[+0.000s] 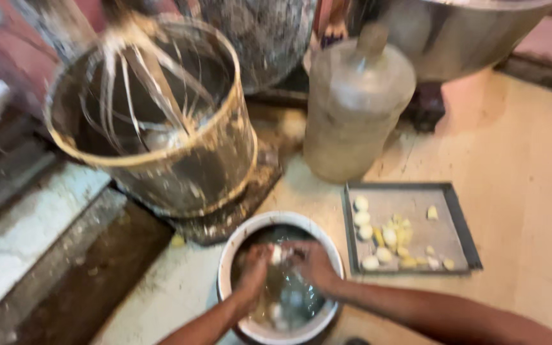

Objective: The person peels boiled eggs by hand in a metal bowl of water. They remove the shells and place the peeled eggs into a nearby tray. The process is repeated for multiple eggs.

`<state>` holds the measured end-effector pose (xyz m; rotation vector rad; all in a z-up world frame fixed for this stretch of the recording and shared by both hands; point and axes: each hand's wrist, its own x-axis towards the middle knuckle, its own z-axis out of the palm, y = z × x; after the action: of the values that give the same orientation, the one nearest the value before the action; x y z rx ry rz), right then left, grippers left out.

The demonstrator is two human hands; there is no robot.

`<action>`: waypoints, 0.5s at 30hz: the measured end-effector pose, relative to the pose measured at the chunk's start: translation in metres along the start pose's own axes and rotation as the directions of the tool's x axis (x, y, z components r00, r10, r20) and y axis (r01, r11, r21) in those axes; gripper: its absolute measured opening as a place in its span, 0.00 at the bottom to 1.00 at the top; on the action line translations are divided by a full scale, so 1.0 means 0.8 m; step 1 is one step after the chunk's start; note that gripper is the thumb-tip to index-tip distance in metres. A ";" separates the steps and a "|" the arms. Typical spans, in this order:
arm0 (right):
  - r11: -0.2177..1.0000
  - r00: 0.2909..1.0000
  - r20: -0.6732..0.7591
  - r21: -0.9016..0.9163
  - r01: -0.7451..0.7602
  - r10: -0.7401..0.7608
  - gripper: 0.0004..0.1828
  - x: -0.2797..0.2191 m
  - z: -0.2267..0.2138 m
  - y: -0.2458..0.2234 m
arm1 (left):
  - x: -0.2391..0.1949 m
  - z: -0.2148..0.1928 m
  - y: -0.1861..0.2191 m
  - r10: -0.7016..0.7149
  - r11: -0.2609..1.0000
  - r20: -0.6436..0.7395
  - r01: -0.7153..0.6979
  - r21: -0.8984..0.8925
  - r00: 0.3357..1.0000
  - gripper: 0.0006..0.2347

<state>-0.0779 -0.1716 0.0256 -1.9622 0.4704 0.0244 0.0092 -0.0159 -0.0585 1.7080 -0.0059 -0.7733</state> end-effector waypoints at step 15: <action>0.200 0.818 0.520 -0.853 0.482 0.246 0.33 0.048 0.055 0.092 | 0.044 0.025 -0.012 -0.184 -0.069 0.210 -0.226 0.972 0.960 0.14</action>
<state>-0.0589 -0.1712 -0.0661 -3.0980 -0.2874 1.0772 0.0234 -0.0442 -0.0856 3.0214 -1.1692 -1.0819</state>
